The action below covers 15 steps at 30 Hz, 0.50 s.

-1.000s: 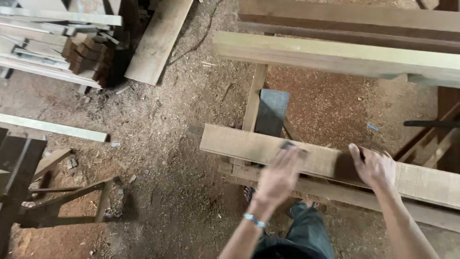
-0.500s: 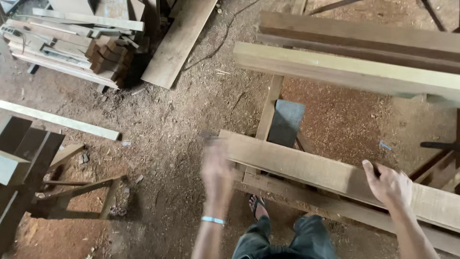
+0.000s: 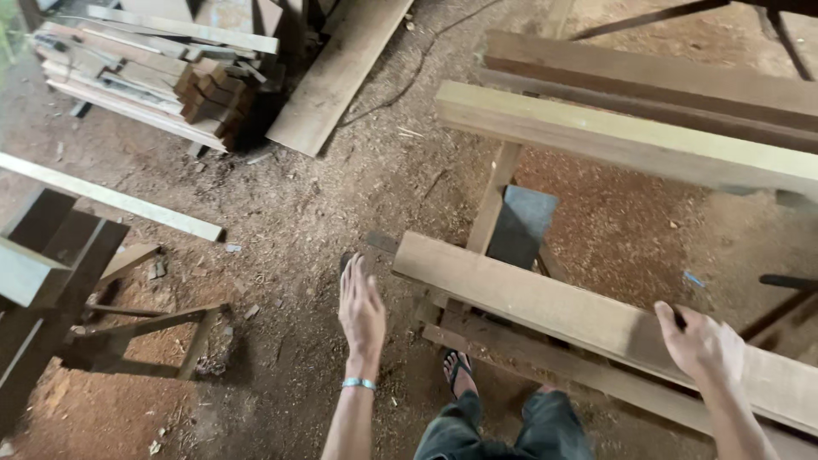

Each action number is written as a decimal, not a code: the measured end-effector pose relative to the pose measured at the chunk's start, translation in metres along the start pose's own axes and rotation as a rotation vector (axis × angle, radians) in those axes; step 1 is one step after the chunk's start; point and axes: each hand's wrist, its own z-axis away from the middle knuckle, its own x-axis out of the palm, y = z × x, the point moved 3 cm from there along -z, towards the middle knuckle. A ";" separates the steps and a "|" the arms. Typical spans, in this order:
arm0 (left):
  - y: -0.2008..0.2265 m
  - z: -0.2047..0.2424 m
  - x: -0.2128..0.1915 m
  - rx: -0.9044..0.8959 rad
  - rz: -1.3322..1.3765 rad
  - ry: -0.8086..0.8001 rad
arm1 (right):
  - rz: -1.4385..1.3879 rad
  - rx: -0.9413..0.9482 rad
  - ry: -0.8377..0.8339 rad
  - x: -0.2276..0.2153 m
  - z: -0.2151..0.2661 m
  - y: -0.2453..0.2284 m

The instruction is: The person sands a wooden plank with a piece of sandpaper, moving it back and forth across the top surface and the edges of the wood.

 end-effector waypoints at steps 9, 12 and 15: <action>0.090 0.040 0.115 0.331 -0.038 -0.607 | 0.018 0.034 -0.071 0.003 0.002 0.000; 0.032 -0.003 0.057 -0.433 -0.184 -0.545 | -0.007 -0.060 0.052 0.001 -0.001 0.001; 0.011 -0.040 0.017 -0.212 -0.302 -0.095 | -0.040 -0.146 0.200 0.001 0.005 0.003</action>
